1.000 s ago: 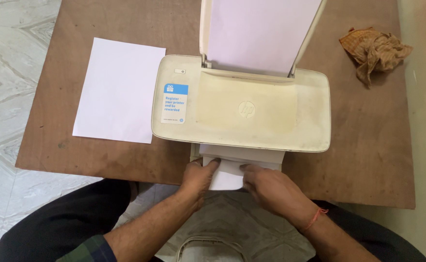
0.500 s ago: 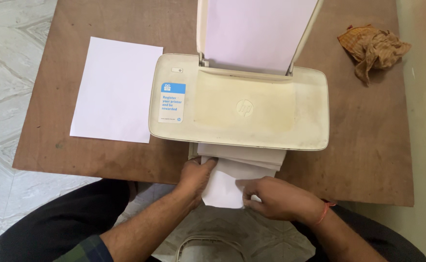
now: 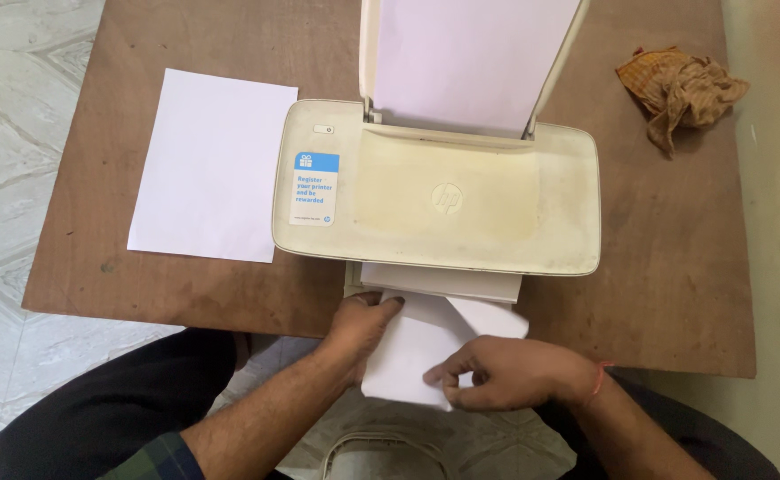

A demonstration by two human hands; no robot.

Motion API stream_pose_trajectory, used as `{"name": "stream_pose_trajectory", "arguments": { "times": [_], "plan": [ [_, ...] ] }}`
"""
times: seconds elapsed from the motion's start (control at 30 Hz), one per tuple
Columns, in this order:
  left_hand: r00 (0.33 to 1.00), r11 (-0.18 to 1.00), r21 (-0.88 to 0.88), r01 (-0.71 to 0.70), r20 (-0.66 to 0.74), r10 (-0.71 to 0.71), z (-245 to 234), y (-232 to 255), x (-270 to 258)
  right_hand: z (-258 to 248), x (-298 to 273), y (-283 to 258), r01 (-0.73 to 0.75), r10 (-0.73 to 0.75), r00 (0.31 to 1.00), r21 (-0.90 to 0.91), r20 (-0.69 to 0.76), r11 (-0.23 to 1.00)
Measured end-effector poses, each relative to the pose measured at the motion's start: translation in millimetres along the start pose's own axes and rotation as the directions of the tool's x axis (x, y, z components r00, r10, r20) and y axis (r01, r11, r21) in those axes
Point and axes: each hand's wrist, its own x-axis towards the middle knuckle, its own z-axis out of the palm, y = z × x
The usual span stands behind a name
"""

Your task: The person repeatedly loads sheets of paper into the input tray of a desktop printer, removes them, and restacks them on the table. The person also adjusts the paper in the output tray and aligns the stack on the table.

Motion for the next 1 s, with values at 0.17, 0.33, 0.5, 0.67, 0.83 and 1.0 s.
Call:
{"name": "stream_pose_trajectory", "arguments": {
  "times": [0.17,0.33,0.5,0.67,0.83,1.0],
  "plan": [
    [0.989,0.958,0.271,0.093,0.088,-0.121,-1,-7,3,5,4,9,0.27,-0.316,0.938,0.269,0.144,0.925],
    [0.931,0.778,0.623,-0.074,0.324,-0.17,5,-11,-5,2,-4,17,0.299,-0.465,0.867,0.557,0.181,0.775],
    [0.878,0.765,0.581,-0.279,0.478,-0.043,3,26,-32,-2,-20,12,0.299,-0.632,0.75,0.754,0.194,0.585],
    [0.901,0.793,0.515,-0.326,0.424,0.094,-14,89,-51,9,-21,1,0.239,-0.685,0.679,0.803,0.264,0.546],
    [0.944,0.914,0.245,-0.324,0.139,0.298,-38,124,-54,15,-2,0,0.257,-0.452,0.886,0.7,0.104,0.666],
    [0.906,0.907,0.027,-0.421,-0.033,0.421,-57,134,-43,2,19,3,0.111,0.074,0.881,0.357,-0.467,0.927]
  ]
}}
